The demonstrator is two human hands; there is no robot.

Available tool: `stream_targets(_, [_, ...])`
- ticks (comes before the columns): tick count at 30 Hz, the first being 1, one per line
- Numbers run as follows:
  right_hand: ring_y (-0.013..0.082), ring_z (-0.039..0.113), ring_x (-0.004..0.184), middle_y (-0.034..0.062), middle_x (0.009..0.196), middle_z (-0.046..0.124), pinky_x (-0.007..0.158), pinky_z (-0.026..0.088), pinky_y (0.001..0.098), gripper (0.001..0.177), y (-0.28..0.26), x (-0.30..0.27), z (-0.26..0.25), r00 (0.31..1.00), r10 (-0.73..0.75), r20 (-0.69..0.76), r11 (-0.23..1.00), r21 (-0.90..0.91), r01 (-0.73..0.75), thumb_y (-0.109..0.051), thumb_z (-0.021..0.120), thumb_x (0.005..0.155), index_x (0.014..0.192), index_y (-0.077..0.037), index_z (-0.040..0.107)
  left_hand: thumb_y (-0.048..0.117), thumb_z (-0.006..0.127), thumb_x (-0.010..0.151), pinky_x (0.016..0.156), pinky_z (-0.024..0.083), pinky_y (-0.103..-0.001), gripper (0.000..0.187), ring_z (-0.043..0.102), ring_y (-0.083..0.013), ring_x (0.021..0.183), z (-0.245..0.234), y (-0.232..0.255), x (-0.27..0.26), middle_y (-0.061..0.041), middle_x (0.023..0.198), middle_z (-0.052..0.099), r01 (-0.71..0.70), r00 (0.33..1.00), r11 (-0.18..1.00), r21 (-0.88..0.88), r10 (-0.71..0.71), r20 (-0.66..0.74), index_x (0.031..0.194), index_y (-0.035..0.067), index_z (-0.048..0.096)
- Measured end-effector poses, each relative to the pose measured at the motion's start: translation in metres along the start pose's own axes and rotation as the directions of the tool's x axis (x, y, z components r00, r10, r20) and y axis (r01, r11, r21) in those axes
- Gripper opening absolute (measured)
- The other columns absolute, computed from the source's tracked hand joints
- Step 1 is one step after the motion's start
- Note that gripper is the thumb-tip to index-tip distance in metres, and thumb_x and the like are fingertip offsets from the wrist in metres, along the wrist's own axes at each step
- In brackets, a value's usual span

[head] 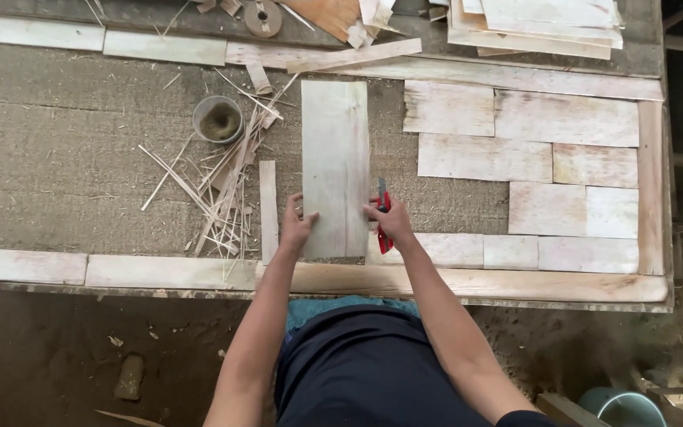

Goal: The person uses a red utility knife to shave thin strips from a rectangular wooden plank on a workbench. The person repeatedly scores and peels off thin layers, accumulating wood shavings on the table. The person occasionally repositions the plank and continues shaving along its length.

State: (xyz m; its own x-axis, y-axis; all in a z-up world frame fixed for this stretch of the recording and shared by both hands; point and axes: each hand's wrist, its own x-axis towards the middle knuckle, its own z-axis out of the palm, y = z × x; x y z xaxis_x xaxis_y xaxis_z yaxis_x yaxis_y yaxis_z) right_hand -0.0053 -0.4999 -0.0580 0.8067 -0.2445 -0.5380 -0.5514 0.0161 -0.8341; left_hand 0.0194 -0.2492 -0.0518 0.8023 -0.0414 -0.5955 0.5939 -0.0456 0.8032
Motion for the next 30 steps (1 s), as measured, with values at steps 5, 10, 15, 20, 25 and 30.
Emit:
stream_targets(5, [0.027, 0.076, 0.072, 0.0181, 0.106, 0.075, 0.039, 0.057, 0.025, 0.044, -0.006, -0.027, -0.001, 0.998, 0.021, 0.058, 1.0, 0.021, -0.023, -0.012, 0.087, 0.082, 0.118, 0.003, 0.068, 0.005, 0.063, 0.102, 0.096, 0.055, -0.052, 0.058, 0.066, -0.0419, 0.117, 0.004, 0.011, -0.017, -0.027, 0.128, 0.065, 0.004, 1.0, 0.999, 0.033, -0.004, -0.015, 0.153, 0.019, 0.038])
stream_targets(10, [0.0266, 0.075, 0.069, 0.0179, 0.105, 0.076, 0.038, 0.059, 0.0247, 0.042, -0.002, -0.023, -0.008, 0.996, 0.008, 0.088, 1.0, -0.009, -0.007, -0.008, 0.087, 0.079, 0.115, 0.004, 0.069, 0.008, 0.065, 0.102, 0.098, 0.056, -0.051, 0.056, 0.067, -0.0392, 0.118, 0.012, 0.005, -0.01, -0.024, 0.128, 0.067, -0.005, 1.0, 0.996, 0.089, 0.008, -0.028, 0.151, 0.023, 0.042])
stream_targets(15, [0.0237, 0.075, 0.073, 0.0156, 0.105, 0.077, 0.042, 0.059, 0.0254, 0.037, 0.007, -0.004, -0.001, 1.0, -0.009, 0.002, 0.999, -0.051, 0.009, -0.013, 0.083, 0.085, 0.117, -0.002, 0.07, 0.009, 0.07, 0.099, 0.096, 0.058, -0.048, 0.057, 0.067, -0.0363, 0.119, 0.016, -0.015, 0.01, -0.021, 0.13, 0.067, -0.096, 0.992, 0.983, 0.158, 0.106, -0.061, 0.148, 0.018, 0.043])
stream_targets(20, [0.0205, 0.072, 0.06, 0.0113, 0.084, 0.074, 0.047, 0.059, 0.0288, 0.029, -0.013, 0.008, 0.008, 0.997, -0.058, -0.052, 0.979, -0.2, 0.047, -0.026, 0.077, 0.091, 0.109, -0.007, 0.064, 0.013, 0.075, 0.095, 0.092, 0.06, -0.05, 0.053, 0.069, -0.0359, 0.113, 0.005, -0.032, 0.025, -0.021, 0.121, 0.07, -0.083, 0.978, 0.944, 0.318, 0.138, -0.154, 0.141, 0.013, 0.048])
stream_targets(25, [0.0336, 0.075, 0.091, 0.019, 0.109, 0.072, 0.076, 0.062, 0.0473, 0.062, 0.001, 0.028, 0.017, 0.994, 0.056, 0.09, 0.814, -0.581, 0.006, -0.05, 0.069, 0.093, 0.139, -0.013, 0.047, 0.011, 0.079, 0.09, 0.093, 0.06, -0.054, 0.06, 0.069, -0.0395, 0.114, 0.001, -0.04, 0.034, -0.025, 0.118, 0.07, -0.068, 0.98, 0.864, 0.499, 0.151, -0.128, 0.14, 0.006, 0.046])
stream_targets(30, [0.0444, 0.066, 0.118, 0.0279, 0.119, 0.069, 0.098, 0.054, 0.0541, 0.039, -0.073, -0.047, 0.048, 0.957, 0.083, 0.278, 0.633, -0.756, 0.164, -0.034, 0.053, 0.101, 0.13, -0.008, 0.049, 0.033, 0.088, 0.08, 0.094, 0.056, -0.051, 0.082, 0.052, -0.0355, 0.123, 0.015, -0.031, 0.017, -0.012, 0.141, 0.044, -0.117, 0.893, 0.352, 0.929, 0.446, -0.056, 0.15, 0.015, 0.048])
